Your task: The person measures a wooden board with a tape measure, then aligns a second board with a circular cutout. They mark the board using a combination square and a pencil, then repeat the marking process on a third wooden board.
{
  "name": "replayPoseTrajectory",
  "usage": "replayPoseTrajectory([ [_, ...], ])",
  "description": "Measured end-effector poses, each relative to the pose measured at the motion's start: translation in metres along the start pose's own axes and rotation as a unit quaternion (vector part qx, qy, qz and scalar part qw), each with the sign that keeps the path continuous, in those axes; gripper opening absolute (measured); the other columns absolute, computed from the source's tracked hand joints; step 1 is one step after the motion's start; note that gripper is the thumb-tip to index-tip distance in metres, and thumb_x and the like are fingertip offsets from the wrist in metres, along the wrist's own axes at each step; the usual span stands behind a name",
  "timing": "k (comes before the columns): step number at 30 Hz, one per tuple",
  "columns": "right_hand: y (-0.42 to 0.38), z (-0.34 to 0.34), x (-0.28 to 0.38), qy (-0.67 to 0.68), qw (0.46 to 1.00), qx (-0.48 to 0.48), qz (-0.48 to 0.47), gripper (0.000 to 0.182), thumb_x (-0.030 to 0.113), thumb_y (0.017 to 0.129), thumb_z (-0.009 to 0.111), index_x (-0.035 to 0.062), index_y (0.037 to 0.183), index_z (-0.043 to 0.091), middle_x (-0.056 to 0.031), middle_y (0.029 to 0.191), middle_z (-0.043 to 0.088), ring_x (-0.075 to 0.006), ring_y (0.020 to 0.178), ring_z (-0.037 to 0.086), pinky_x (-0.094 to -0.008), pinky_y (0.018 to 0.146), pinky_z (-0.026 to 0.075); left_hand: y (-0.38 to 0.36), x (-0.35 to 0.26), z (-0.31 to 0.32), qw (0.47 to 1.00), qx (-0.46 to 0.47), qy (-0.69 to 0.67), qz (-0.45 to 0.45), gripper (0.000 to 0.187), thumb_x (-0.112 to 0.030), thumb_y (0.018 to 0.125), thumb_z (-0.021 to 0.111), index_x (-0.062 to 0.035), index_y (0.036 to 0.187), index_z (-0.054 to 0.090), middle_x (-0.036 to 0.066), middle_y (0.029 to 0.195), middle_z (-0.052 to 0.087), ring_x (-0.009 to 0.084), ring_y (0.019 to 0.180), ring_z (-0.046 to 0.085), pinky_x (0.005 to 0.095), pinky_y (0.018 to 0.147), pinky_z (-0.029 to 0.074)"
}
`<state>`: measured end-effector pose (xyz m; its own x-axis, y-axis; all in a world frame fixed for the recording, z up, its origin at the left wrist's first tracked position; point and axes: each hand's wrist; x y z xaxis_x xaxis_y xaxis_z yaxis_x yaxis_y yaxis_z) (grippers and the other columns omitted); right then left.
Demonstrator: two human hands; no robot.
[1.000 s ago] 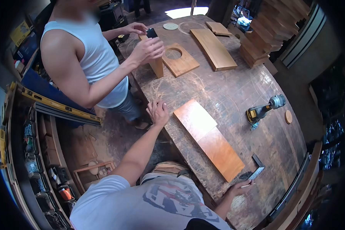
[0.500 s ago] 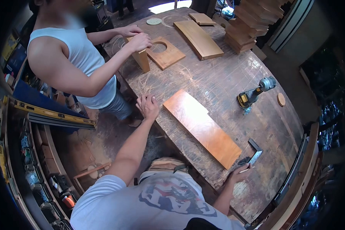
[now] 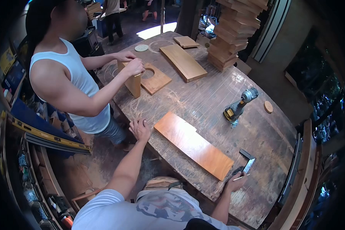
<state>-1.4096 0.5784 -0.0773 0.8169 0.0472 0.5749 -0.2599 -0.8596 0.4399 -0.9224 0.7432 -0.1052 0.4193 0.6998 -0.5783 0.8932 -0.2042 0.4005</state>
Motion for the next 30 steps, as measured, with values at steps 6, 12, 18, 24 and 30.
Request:
replayPoseTrajectory([
  [6,-0.001,0.002,-0.006,-0.01,0.999,-0.011,-0.031,0.033,0.025,0.099,0.061,-0.0005,0.121,0.064,-0.0214,0.114,0.066,-0.0409,0.107,0.063,-0.0474,0.092,0.048,0.001,0.001,0.0,1.0,0.011,-0.006,-0.008,0.019,-0.021,0.093,0.064,-0.0187,0.109,0.073,0.005,0.121,0.06,0.0307,0.126,0.046,0.0501,0.106,0.032],
  [12,-0.001,0.001,-0.002,-0.019,1.0,-0.002,0.018,0.03,0.022,0.097,0.064,0.0029,0.12,0.065,-0.019,0.111,0.066,-0.0391,0.103,0.065,-0.048,0.088,0.05,0.0,0.004,0.002,1.0,0.003,0.016,0.008,0.019,-0.021,0.094,0.063,-0.0191,0.11,0.072,0.004,0.121,0.06,0.0309,0.125,0.047,0.0502,0.105,0.033],
  [18,0.0,0.003,0.0,-0.014,0.999,-0.014,0.03,0.03,0.022,0.096,0.064,0.0036,0.12,0.065,-0.0182,0.111,0.065,-0.0377,0.103,0.065,-0.0479,0.088,0.05,0.0,0.002,0.001,0.999,0.009,0.036,0.001,0.019,-0.022,0.095,0.063,-0.0192,0.111,0.072,0.005,0.122,0.06,0.031,0.126,0.046,0.0504,0.106,0.033],
  [24,0.0,0.001,0.006,-0.008,1.0,-0.016,0.005,0.032,0.021,0.096,0.063,0.0011,0.121,0.064,-0.0219,0.116,0.063,-0.043,0.108,0.061,-0.0503,0.092,0.047,-0.001,0.0,-0.002,1.0,0.002,0.025,0.007,0.018,-0.021,0.094,0.063,-0.019,0.11,0.072,0.005,0.122,0.06,0.0313,0.127,0.046,0.0509,0.106,0.032],
  [30,0.001,0.003,0.002,-0.034,0.999,-0.023,-0.035,0.034,0.023,0.095,0.062,0.0017,0.121,0.064,-0.0202,0.114,0.063,-0.0425,0.108,0.059,-0.0519,0.095,0.044,0.001,-0.001,-0.003,1.0,0.012,0.014,-0.006,0.018,-0.02,0.093,0.064,-0.0185,0.109,0.072,0.005,0.122,0.06,0.0314,0.127,0.045,0.051,0.106,0.032],
])
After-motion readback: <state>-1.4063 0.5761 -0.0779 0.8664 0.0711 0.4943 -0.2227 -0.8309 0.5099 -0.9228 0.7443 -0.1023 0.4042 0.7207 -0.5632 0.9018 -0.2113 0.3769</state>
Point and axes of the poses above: each hand's wrist, its own y-axis towards the middle knuckle, its own z-axis out of the palm, x = y × z
